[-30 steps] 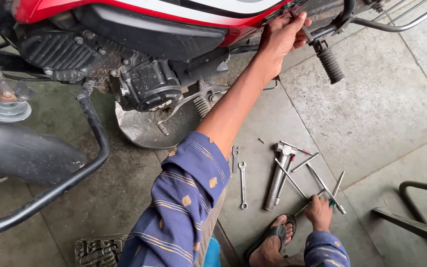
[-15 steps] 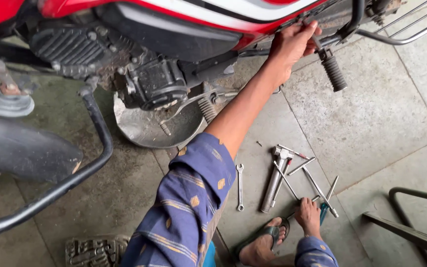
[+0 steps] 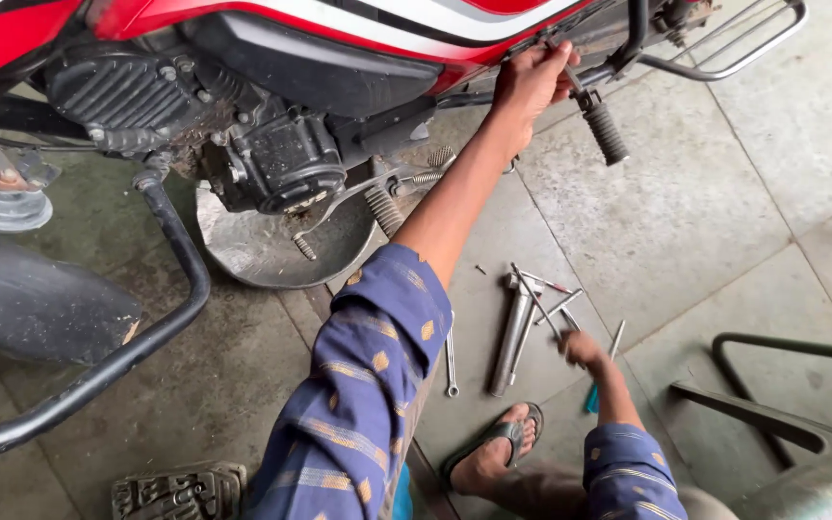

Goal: The person sits on a low stool beside a red motorcycle and uses a T-handle socket wrench to loosen and remove bolts from the motorcycle's side panel near the footrest area. They reposition the wrench on different bolts, steady the panel with one hand, and set removed fasteners on the ground among other tools.

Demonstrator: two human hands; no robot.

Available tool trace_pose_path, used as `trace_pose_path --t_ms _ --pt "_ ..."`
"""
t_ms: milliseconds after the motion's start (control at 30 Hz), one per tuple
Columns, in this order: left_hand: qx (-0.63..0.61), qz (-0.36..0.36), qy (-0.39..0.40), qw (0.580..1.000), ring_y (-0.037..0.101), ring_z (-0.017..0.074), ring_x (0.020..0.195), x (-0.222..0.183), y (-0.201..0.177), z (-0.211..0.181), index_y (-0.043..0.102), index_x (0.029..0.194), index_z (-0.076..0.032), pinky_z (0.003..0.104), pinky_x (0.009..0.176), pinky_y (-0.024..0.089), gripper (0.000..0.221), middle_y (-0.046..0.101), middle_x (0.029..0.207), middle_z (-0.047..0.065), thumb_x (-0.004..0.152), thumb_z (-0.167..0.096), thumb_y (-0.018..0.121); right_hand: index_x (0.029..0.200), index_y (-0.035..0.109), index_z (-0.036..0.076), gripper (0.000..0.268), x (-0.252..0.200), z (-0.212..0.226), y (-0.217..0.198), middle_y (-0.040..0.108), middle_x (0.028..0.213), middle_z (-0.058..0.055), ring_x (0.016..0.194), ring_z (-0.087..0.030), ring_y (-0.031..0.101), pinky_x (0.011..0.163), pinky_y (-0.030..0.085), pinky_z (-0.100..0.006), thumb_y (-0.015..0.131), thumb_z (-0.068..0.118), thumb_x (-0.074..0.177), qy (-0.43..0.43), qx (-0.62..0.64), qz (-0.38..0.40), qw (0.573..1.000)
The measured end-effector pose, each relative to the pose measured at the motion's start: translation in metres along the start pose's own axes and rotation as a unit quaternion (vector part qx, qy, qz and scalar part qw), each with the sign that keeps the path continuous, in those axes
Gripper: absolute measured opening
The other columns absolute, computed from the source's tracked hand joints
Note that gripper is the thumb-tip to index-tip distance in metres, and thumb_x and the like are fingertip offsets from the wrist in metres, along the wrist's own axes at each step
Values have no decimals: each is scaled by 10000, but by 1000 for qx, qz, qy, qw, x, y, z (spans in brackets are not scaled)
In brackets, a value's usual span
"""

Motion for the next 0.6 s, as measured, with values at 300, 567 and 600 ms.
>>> trace_pose_path --t_ms 300,567,600 --pt "17 3 -8 1000 661 91 687 2 -4 6 769 873 -75 244 637 585 324 691 737 -8 1001 -336 625 1172 702 -46 355 -225 414 -33 456 637 52 489 -39 290 447 211 -227 612 264 1023 -4 400 -308 863" --pt "10 3 -18 1000 636 102 653 -3 -4 -5 749 873 -53 250 618 566 317 668 721 6 1010 -311 624 1139 668 -67 237 -280 478 -50 737 957 -214 543 -50 432 495 338 -218 636 168 1117 -297 424 -477 710" --pt "11 -2 -29 1000 645 102 644 -5 -3 -8 752 873 -57 248 615 567 305 684 722 5 1000 -302 623 1153 662 -74 215 -274 481 -49 736 965 -230 554 -64 477 502 353 -227 648 136 1110 -354 412 -493 679"
Point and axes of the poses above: each hand's wrist, its own x-axis towards the middle knuckle, its own y-axis out of the palm, z = x × y, the point moved 2 cm from there along x, towards the middle knuckle
